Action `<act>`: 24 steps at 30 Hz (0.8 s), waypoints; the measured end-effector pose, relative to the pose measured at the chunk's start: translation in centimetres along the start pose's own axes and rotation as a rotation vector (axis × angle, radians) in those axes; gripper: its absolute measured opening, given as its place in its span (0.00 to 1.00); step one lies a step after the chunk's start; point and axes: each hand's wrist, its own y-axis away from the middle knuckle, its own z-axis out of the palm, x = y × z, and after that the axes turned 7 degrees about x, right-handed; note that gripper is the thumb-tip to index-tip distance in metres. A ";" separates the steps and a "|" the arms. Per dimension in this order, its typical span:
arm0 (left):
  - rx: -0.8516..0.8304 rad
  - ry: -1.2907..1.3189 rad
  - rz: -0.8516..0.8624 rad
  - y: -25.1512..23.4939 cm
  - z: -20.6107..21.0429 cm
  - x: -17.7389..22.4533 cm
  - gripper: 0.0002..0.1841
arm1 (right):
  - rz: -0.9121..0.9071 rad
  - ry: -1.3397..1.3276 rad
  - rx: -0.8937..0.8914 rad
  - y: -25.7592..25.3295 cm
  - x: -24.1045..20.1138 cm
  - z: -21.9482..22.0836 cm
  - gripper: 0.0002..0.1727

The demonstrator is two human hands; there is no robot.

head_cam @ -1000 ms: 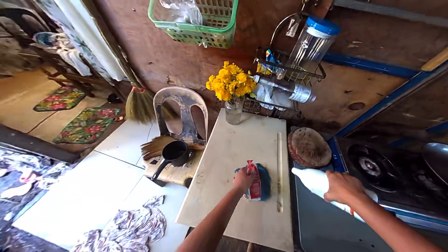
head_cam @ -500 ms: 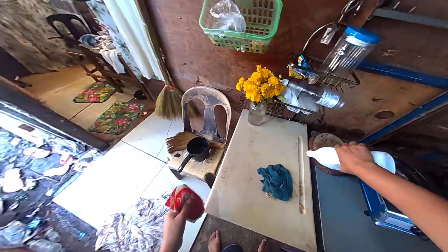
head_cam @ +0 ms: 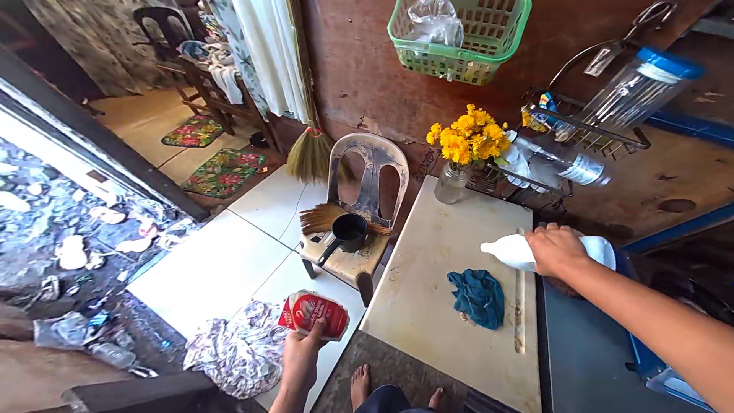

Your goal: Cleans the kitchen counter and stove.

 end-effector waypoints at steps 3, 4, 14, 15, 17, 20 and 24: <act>0.008 -0.033 0.037 -0.6 -0.8 -0.5 0.21 | -0.022 -0.006 0.053 0.2 -0.7 -0.3 0.35; 0.016 -0.044 0.045 -0.8 -1.1 -0.6 0.22 | -0.044 0.004 0.053 0.5 -1.0 -0.3 0.35; 0.091 -0.100 0.050 -2.4 -3.7 -0.6 0.25 | -0.181 0.003 -0.081 4.4 -3.2 0.5 0.37; 0.093 -0.110 0.048 -2.5 -3.7 -0.5 0.25 | -0.145 -0.006 -0.057 3.9 -2.8 0.4 0.36; 0.081 -0.135 0.043 -2.6 -3.6 -0.4 0.25 | -0.079 -0.017 -0.007 2.9 -2.2 0.2 0.35; 0.056 -0.165 0.054 -2.9 -3.3 -0.2 0.25 | -0.057 -0.021 0.038 2.1 -2.8 -0.4 0.34; 0.027 -0.200 0.097 -3.1 -3.4 -0.1 0.28 | -0.156 -0.056 -0.023 3.3 -5.4 -0.6 0.38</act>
